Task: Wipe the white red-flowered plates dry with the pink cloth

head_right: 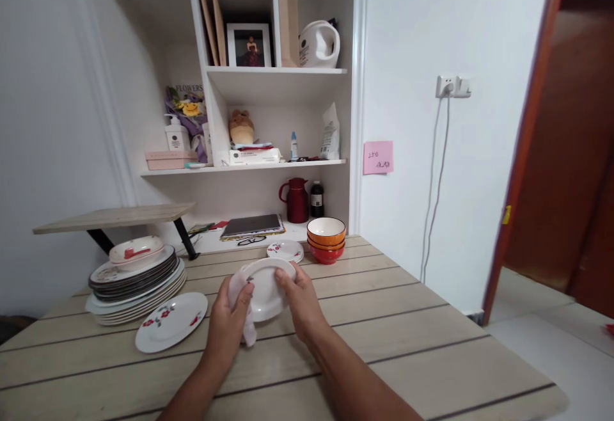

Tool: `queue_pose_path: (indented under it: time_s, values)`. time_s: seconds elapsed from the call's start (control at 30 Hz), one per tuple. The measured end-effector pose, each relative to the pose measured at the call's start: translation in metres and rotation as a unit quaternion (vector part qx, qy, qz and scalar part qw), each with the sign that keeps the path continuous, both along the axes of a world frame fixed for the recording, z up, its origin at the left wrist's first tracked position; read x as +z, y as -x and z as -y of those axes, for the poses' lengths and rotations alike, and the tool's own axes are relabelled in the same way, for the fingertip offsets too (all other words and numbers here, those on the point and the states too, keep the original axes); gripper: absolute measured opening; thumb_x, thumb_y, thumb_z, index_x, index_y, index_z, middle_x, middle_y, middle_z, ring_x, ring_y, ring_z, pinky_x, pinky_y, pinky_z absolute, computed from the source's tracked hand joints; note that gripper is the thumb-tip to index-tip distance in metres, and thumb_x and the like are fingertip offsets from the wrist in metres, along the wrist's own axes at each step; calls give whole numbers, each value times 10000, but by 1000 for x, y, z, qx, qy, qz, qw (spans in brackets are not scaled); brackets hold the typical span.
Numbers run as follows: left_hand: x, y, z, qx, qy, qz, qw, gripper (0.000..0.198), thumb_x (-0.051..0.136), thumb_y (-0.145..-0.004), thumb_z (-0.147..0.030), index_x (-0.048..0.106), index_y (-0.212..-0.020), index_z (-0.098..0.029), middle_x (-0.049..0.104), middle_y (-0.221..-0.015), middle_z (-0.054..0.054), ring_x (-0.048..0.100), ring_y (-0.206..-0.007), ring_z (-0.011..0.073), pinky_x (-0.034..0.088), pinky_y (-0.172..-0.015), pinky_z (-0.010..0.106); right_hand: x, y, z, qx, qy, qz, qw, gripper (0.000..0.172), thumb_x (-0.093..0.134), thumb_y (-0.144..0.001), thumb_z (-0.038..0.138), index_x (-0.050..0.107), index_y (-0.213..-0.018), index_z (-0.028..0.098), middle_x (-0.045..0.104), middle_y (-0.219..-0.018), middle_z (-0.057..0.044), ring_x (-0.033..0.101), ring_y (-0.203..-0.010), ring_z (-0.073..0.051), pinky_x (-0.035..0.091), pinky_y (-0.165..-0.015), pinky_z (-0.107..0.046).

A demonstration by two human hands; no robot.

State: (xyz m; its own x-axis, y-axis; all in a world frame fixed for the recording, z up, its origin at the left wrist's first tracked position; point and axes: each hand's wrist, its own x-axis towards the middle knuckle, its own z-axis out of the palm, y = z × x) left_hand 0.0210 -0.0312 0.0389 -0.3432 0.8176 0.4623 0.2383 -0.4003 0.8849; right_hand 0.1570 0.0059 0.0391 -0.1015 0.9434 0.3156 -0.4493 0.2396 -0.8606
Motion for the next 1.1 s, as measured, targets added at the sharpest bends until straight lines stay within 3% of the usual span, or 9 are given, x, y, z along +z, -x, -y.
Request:
queue_pose_path:
  time_s: [0.2, 0.37, 0.53, 0.67, 0.73, 0.83, 0.97, 1.03, 1.1]
  values:
    - [-2, -5, 3, -39, -6, 61, 997, 393, 620, -785, -509, 592, -1028, -202, 692, -893, 21, 626, -800, 179, 486, -727, 251, -4, 14, 6, 88, 103, -172, 976, 376, 721, -780, 370, 624, -1107, 212, 733, -1011, -36, 672, -838, -174, 530, -760, -283]
    - [0, -7, 5, -34, -7, 109, 993, 420, 630, -781, -508, 598, -1049, -187, 699, -915, 45, 639, -844, 201, 497, -756, 269, -3, 22, 12, 111, 101, -182, 972, 342, 664, -827, 378, 619, -1130, 227, 717, -1103, -50, 652, -1041, -206, 531, -879, -319]
    - [-1, 0, 3, 8, -14, 102, 995, 369, 602, -806, -469, 615, -1043, -186, 708, -966, 78, 646, -902, 235, 491, -801, 308, -5, 19, 11, 111, 75, -93, 987, 474, 691, -793, 397, 556, -1219, 239, 692, -1138, -60, 634, -1046, -218, 534, -853, -338]
    - [-4, 9, 0, 63, -65, -16, 996, 195, 613, -802, -372, 658, -922, -226, 700, -887, 66, 631, -858, 242, 470, -816, 330, -8, 10, -1, -14, -8, 83, 996, 737, 803, -640, 245, 484, -1304, 239, 681, -1056, -42, 639, -805, -192, 526, -720, -321]
    - [-6, 12, -3, 69, -106, -114, 985, 154, 579, -824, -304, 668, -932, -239, 686, -881, 64, 622, -867, 240, 463, -822, 339, -7, 4, -7, -69, -67, 144, 985, 752, 797, -624, 214, 492, -1311, 241, 671, -1042, -37, 617, -757, -177, 509, -720, -316]
    - [-10, 13, -6, 83, -153, -267, 948, 287, 488, -833, -152, 646, -1055, -240, 672, -900, 62, 608, -870, 236, 465, -793, 351, -1, -6, -9, -118, -141, 205, 961, 584, 752, -675, 234, 577, -1231, 267, 654, -1096, -49, 612, -848, -204, 492, -774, -334]
    - [-13, 15, -6, 90, -186, -397, 894, 438, 461, -728, 2, 641, -1045, -241, 673, -907, 50, 596, -853, 226, 465, -770, 361, 6, -15, -7, -137, -232, 301, 915, 137, 688, -731, 217, 708, -859, 263, 687, -933, -43, 584, -895, -235, 439, -857, -362]
    - [-11, 15, -5, 81, -188, -395, 895, 443, 472, -716, 8, 644, -1035, -247, 678, -923, 48, 600, -869, 223, 464, -785, 362, 8, -17, -5, -138, -235, 331, 903, 51, 682, -736, 213, 695, -755, 259, 682, -812, -28, 567, -817, -227, 424, -819, -349]
    - [-8, 14, -4, 69, -170, -332, 925, 346, 512, -752, -54, 652, -1004, -245, 683, -922, 49, 609, -882, 223, 465, -796, 352, 9, -16, -3, -128, -211, 324, 913, 22, 692, -739, 246, 675, -725, 248, 665, -742, -13, 548, -738, -208, 415, -738, -316]
